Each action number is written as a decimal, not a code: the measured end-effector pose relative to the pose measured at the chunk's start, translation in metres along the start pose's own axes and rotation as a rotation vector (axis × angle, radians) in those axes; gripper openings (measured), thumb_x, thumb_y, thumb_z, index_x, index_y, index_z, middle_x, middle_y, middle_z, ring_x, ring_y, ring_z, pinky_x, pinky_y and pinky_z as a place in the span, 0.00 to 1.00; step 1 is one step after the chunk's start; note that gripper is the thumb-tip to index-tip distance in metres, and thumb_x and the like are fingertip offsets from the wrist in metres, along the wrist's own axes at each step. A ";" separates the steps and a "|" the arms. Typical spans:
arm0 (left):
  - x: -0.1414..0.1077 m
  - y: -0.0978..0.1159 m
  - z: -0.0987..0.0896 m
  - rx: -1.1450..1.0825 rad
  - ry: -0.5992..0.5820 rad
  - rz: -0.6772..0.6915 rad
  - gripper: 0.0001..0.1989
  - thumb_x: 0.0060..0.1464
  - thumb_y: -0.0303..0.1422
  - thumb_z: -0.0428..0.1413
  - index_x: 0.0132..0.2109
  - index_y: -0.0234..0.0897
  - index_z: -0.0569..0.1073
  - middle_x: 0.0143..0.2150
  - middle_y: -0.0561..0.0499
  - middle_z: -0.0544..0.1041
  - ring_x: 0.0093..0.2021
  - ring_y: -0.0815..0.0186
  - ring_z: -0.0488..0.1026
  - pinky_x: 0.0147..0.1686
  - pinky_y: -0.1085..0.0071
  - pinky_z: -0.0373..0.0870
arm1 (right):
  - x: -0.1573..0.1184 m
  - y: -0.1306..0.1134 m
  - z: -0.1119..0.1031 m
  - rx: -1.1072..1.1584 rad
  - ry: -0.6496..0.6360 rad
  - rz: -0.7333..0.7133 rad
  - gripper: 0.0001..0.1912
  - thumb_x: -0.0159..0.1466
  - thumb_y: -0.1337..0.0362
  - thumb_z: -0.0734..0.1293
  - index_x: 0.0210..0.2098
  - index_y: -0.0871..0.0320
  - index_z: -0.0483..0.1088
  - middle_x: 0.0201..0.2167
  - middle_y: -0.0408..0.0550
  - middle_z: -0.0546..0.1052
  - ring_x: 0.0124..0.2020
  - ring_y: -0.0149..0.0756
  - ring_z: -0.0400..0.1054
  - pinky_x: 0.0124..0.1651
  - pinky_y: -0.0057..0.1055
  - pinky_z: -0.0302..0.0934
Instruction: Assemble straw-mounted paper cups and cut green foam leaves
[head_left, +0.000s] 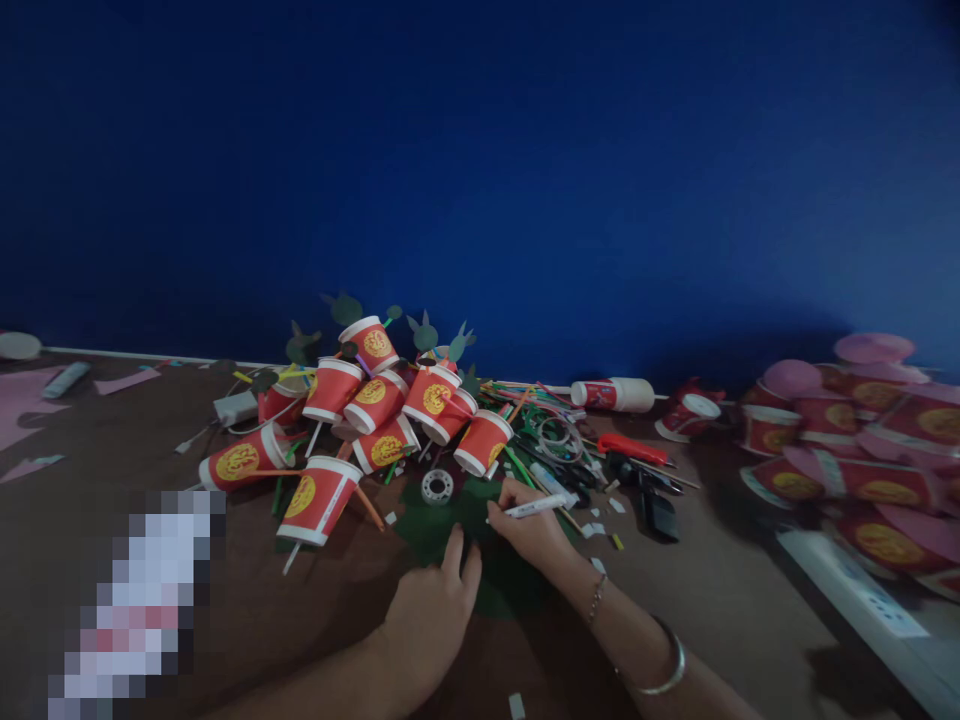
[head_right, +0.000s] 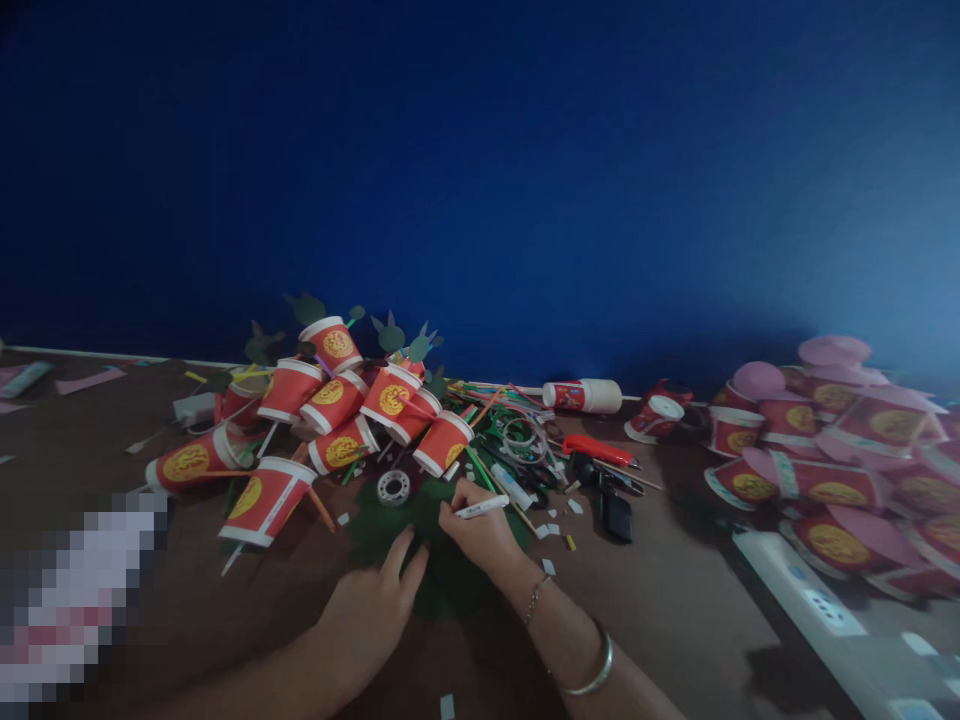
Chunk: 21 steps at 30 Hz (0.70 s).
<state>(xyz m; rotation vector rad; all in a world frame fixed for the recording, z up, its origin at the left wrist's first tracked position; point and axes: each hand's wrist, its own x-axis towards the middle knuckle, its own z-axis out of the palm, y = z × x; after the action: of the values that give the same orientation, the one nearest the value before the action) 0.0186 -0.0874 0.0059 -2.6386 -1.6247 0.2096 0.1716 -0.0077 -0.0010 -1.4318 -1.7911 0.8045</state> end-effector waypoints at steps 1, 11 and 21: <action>0.000 0.000 0.000 -0.002 0.001 0.004 0.24 0.54 0.23 0.47 0.58 0.39 0.61 0.58 0.33 0.63 0.24 0.66 0.75 0.21 0.70 0.73 | 0.000 0.000 0.000 0.000 0.000 -0.002 0.12 0.51 0.66 0.62 0.16 0.55 0.53 0.13 0.35 0.56 0.17 0.26 0.49 0.18 0.23 0.43; 0.000 0.000 0.001 -0.013 0.025 0.000 0.24 0.53 0.23 0.47 0.57 0.38 0.63 0.58 0.33 0.64 0.25 0.66 0.75 0.21 0.70 0.73 | 0.001 0.002 0.000 0.000 -0.032 0.024 0.12 0.50 0.66 0.62 0.16 0.55 0.53 0.13 0.36 0.58 0.17 0.26 0.50 0.19 0.24 0.44; 0.000 0.001 0.000 -0.012 0.022 0.001 0.24 0.53 0.22 0.47 0.57 0.38 0.63 0.58 0.34 0.64 0.24 0.65 0.75 0.20 0.69 0.74 | 0.001 0.002 0.001 0.003 -0.030 0.013 0.13 0.50 0.65 0.63 0.15 0.56 0.54 0.13 0.36 0.58 0.17 0.26 0.50 0.19 0.23 0.44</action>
<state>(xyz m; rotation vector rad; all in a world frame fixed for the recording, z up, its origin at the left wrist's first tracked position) 0.0192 -0.0880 0.0057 -2.6401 -1.6237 0.1714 0.1720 -0.0065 -0.0027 -1.4379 -1.8041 0.8384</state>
